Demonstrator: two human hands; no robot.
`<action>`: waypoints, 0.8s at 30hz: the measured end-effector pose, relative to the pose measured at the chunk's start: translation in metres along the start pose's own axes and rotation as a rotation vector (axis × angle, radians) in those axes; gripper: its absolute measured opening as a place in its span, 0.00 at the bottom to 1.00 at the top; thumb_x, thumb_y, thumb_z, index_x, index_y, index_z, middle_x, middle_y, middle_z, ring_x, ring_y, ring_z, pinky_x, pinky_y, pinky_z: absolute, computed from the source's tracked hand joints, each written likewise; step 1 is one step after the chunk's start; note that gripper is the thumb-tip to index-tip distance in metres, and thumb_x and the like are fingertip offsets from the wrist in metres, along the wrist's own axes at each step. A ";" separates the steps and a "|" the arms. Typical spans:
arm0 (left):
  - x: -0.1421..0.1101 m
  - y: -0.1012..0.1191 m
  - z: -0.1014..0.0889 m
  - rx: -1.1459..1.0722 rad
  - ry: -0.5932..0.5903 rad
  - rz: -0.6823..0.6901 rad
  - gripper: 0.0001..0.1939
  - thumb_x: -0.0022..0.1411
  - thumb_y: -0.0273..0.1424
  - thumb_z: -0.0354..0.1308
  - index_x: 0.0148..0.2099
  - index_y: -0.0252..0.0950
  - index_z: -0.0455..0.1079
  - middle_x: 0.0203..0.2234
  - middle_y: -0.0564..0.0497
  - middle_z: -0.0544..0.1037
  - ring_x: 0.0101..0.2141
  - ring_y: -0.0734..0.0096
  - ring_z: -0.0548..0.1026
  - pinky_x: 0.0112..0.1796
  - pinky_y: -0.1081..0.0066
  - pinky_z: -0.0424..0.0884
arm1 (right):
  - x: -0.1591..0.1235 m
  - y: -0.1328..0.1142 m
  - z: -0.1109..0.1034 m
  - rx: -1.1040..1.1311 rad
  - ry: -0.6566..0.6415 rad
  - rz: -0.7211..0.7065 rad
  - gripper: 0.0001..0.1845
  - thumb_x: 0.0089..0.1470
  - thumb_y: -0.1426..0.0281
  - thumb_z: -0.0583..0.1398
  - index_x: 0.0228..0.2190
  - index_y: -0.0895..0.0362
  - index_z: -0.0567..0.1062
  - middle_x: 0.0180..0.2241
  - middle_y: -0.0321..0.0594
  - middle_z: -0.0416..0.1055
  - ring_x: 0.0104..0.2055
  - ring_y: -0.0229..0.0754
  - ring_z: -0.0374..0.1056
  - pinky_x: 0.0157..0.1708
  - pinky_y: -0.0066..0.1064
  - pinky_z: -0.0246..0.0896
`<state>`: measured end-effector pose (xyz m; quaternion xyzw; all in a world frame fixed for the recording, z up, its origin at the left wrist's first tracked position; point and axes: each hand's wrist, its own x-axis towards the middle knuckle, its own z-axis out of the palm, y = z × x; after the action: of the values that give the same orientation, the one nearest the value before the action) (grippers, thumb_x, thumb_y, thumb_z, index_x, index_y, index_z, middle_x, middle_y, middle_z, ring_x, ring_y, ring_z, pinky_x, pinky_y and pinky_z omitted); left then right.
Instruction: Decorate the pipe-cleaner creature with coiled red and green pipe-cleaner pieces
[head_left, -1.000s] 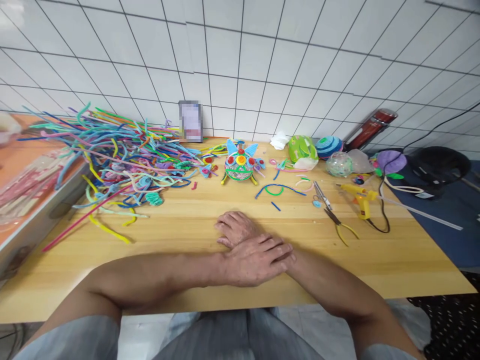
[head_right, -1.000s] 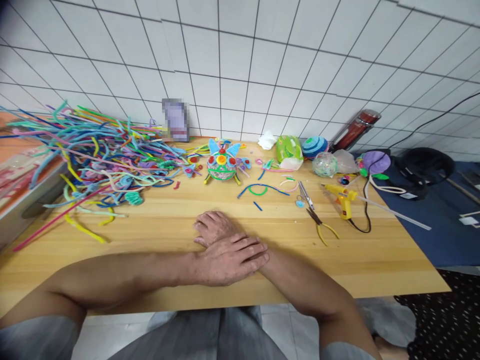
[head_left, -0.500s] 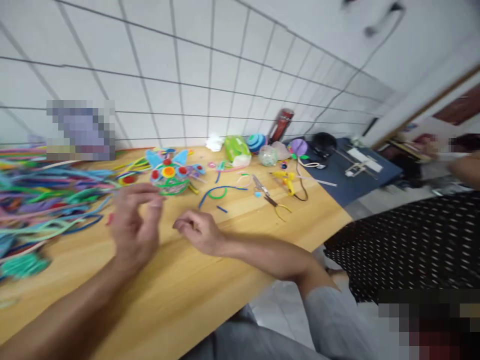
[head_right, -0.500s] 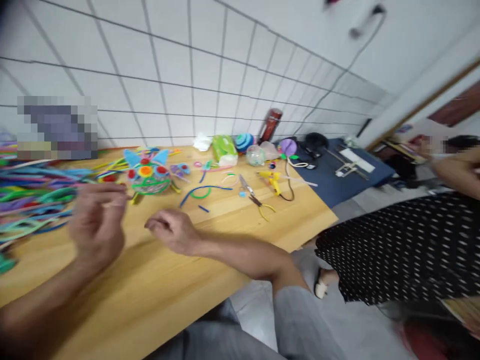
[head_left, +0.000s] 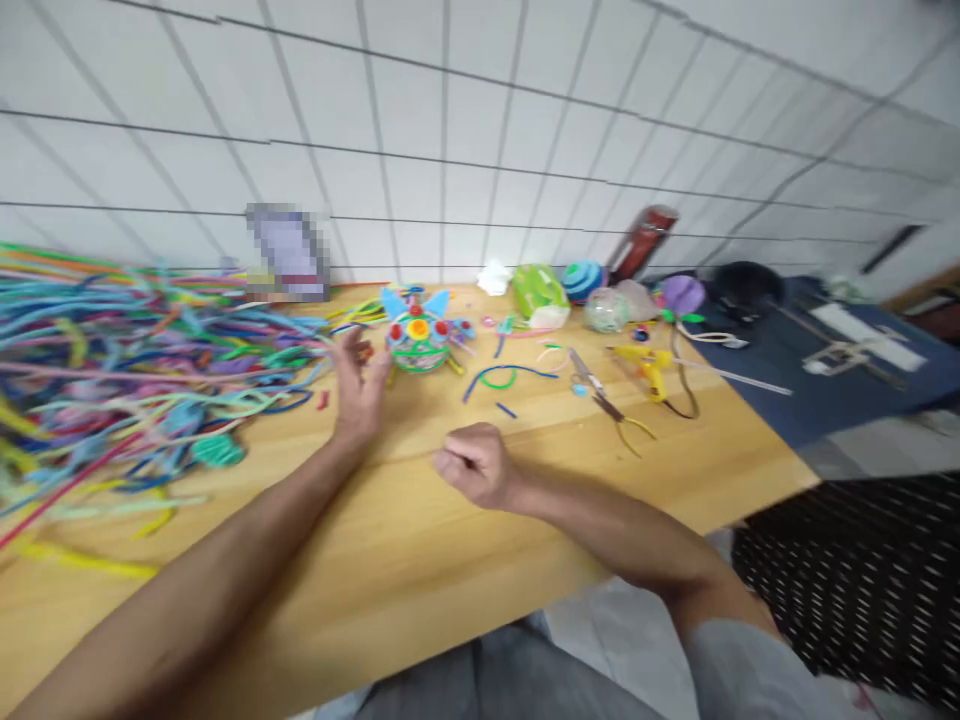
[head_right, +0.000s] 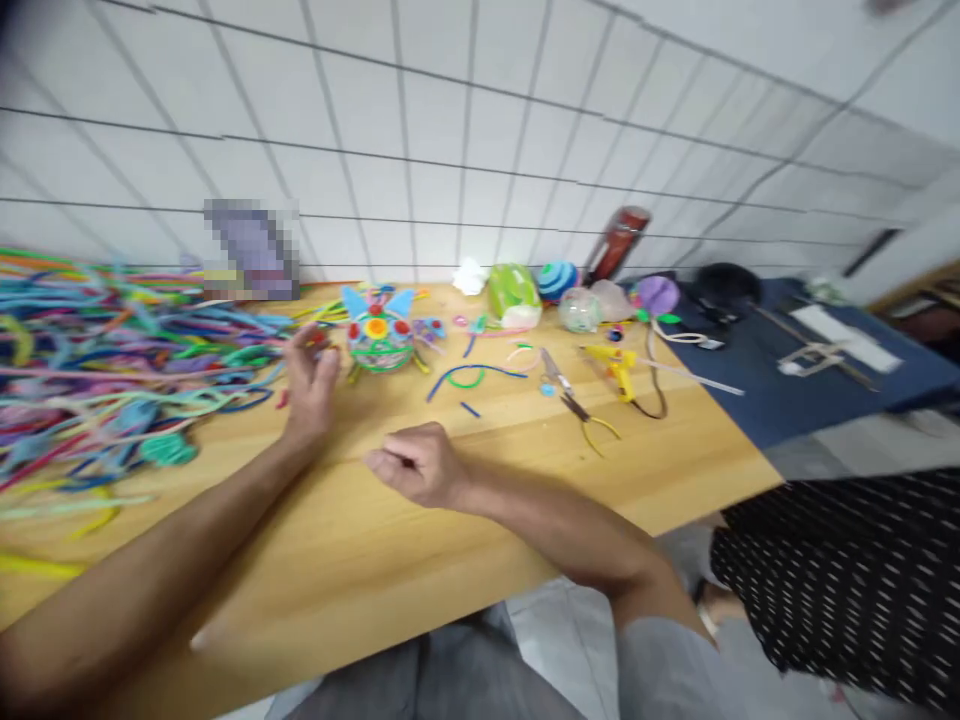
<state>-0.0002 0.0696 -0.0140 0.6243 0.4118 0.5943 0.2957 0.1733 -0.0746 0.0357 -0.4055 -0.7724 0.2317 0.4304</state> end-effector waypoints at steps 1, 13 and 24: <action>0.001 0.002 0.002 0.011 -0.001 -0.024 0.42 0.63 0.64 0.60 0.66 0.42 0.59 0.61 0.39 0.68 0.58 0.49 0.71 0.60 0.48 0.70 | 0.000 0.001 0.000 -0.006 -0.002 -0.039 0.27 0.70 0.56 0.50 0.21 0.50 0.46 0.18 0.29 0.47 0.21 0.35 0.49 0.26 0.31 0.50; 0.005 -0.006 0.008 0.018 -0.157 -0.104 0.58 0.48 0.57 0.77 0.73 0.42 0.54 0.69 0.33 0.61 0.63 0.42 0.71 0.62 0.43 0.69 | -0.011 0.003 0.015 -0.022 -0.164 -0.225 0.29 0.70 0.55 0.51 0.20 0.49 0.48 0.16 0.29 0.47 0.19 0.37 0.49 0.26 0.33 0.52; 0.018 -0.014 0.008 -0.097 -0.245 -0.097 0.52 0.52 0.53 0.76 0.70 0.40 0.59 0.70 0.33 0.63 0.66 0.44 0.70 0.65 0.46 0.69 | 0.039 0.055 -0.016 0.181 0.404 0.395 0.18 0.59 0.58 0.64 0.46 0.53 0.72 0.44 0.40 0.76 0.40 0.41 0.71 0.41 0.34 0.69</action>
<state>0.0046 0.0927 -0.0176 0.6567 0.3731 0.5178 0.4019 0.1985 -0.0117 0.0240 -0.5459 -0.5534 0.2934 0.5565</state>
